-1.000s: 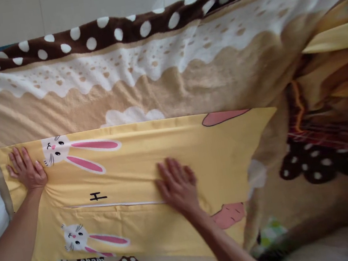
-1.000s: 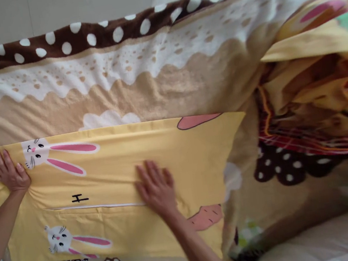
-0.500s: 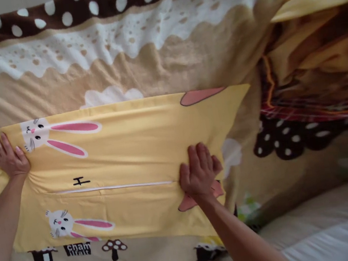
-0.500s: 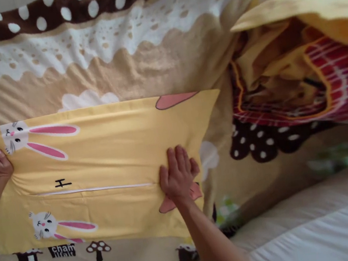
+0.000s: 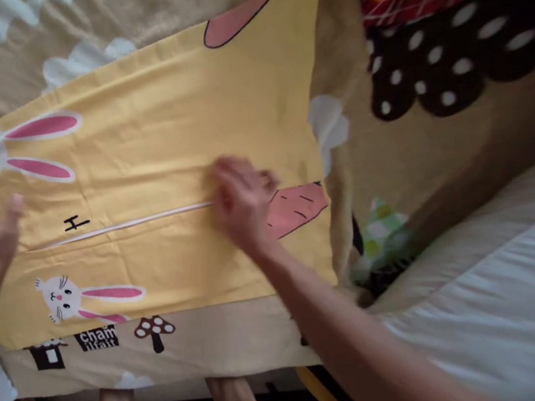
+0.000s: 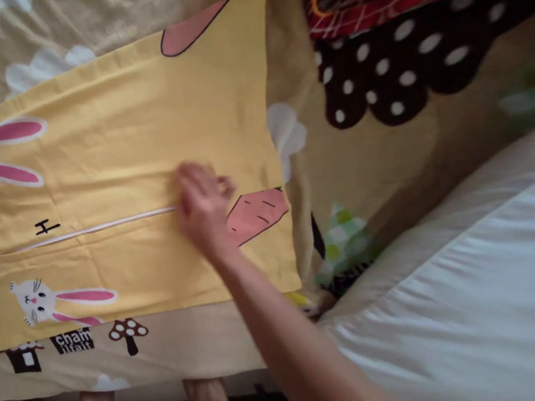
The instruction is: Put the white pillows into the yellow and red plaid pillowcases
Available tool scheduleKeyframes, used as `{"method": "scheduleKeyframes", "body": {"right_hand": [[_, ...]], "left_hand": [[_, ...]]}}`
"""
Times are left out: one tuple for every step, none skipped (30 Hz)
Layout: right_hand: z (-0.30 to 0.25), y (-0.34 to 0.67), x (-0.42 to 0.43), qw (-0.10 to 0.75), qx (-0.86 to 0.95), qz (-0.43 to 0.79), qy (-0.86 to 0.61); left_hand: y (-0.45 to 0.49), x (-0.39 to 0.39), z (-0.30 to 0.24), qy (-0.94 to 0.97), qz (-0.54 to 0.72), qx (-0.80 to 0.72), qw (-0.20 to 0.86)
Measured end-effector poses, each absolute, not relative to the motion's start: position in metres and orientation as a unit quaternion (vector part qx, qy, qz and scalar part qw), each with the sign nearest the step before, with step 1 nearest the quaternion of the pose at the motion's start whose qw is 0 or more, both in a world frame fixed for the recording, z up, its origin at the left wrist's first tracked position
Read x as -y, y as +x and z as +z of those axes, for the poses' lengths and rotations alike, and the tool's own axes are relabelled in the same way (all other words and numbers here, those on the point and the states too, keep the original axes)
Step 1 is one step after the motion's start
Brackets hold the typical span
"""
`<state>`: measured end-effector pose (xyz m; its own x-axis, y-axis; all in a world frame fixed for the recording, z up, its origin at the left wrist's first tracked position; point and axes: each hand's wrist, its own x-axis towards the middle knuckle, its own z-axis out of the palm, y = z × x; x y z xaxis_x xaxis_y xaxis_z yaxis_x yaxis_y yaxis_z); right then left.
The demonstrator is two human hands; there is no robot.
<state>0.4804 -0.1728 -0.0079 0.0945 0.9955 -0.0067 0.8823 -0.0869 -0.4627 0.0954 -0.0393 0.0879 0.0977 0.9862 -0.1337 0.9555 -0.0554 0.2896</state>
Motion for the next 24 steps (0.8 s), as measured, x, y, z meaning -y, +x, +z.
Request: {"method": "scheduleKeyframes", "body": {"right_hand": [[0.000, 0.454, 0.180, 0.181, 0.688, 0.191, -0.676], [0.007, 0.427, 0.188, 0.181, 0.721, 0.223, -0.630], [0.014, 0.401, 0.194, 0.180, 0.739, 0.244, -0.602], [0.020, 0.379, 0.200, 0.177, 0.743, 0.257, -0.592], [0.026, 0.360, 0.203, 0.170, 0.739, 0.265, -0.595], [0.030, 0.347, 0.205, 0.163, 0.732, 0.271, -0.604], [0.033, 0.338, 0.205, 0.154, 0.726, 0.277, -0.610], [0.035, 0.335, 0.204, 0.143, 0.725, 0.285, -0.610], [0.036, 0.334, 0.203, 0.132, 0.729, 0.292, -0.604], [0.037, 0.336, 0.203, 0.123, 0.735, 0.298, -0.596], [0.038, 0.338, 0.204, 0.115, 0.743, 0.305, -0.584], [0.039, 0.340, 0.207, 0.107, 0.754, 0.315, -0.566], [0.040, 0.341, 0.211, 0.099, 0.767, 0.329, -0.542], [0.043, 0.341, 0.218, 0.095, 0.780, 0.345, -0.513], [0.046, 0.341, 0.225, 0.095, 0.791, 0.360, -0.486], [0.050, 0.342, 0.235, 0.099, 0.797, 0.369, -0.468], [0.055, 0.346, 0.245, 0.107, 0.797, 0.369, -0.465], [0.061, 0.354, 0.255, 0.119, 0.792, 0.359, -0.480], [0.067, 0.368, 0.267, 0.130, 0.780, 0.340, -0.509], [0.072, 0.388, 0.278, 0.138, 0.764, 0.310, -0.549], [0.077, 0.414, 0.290, 0.143, 0.743, 0.269, -0.596], [0.081, 0.445, 0.302, 0.139, 0.713, 0.221, -0.650], [0.084, 0.480, 0.314, 0.134, 0.675, 0.158, -0.708], [0.085, 0.517, 0.326, 0.126, 0.626, 0.093, -0.764]], "left_hand": [[0.116, 0.057, 0.088, 0.780, 0.022, -0.596, 0.186], [0.136, 0.072, 0.085, 0.822, -0.017, -0.530, 0.210], [0.153, 0.084, 0.079, 0.843, -0.054, -0.484, 0.228], [0.167, 0.092, 0.072, 0.854, -0.083, -0.457, 0.235], [0.177, 0.097, 0.064, 0.857, -0.101, -0.447, 0.235], [0.184, 0.097, 0.057, 0.855, -0.109, -0.450, 0.232], [0.188, 0.095, 0.052, 0.852, -0.109, -0.459, 0.226], [0.189, 0.090, 0.048, 0.847, -0.103, -0.472, 0.220], [0.189, 0.085, 0.045, 0.841, -0.094, -0.488, 0.214], [0.189, 0.079, 0.044, 0.832, -0.082, -0.508, 0.208], [0.189, 0.073, 0.044, 0.817, -0.067, -0.536, 0.200], [0.190, 0.068, 0.044, 0.798, -0.050, -0.570, 0.189], [0.192, 0.064, 0.045, 0.774, -0.034, -0.607, 0.178], [0.195, 0.061, 0.046, 0.747, -0.019, -0.644, 0.167], [0.199, 0.059, 0.048, 0.720, -0.008, -0.675, 0.160], [0.204, 0.059, 0.051, 0.696, -0.003, -0.701, 0.155], [0.208, 0.060, 0.054, 0.678, -0.005, -0.718, 0.155], [0.212, 0.064, 0.059, 0.668, -0.010, -0.727, 0.157], [0.214, 0.069, 0.063, 0.665, -0.015, -0.729, 0.160], [0.215, 0.078, 0.069, 0.668, -0.016, -0.726, 0.162], [0.213, 0.089, 0.074, 0.675, -0.011, -0.719, 0.164], [0.210, 0.105, 0.080, 0.684, 0.002, -0.711, 0.166], [0.205, 0.124, 0.085, 0.692, 0.021, -0.702, 0.168], [0.199, 0.147, 0.089, 0.695, 0.042, -0.696, 0.175]]}}
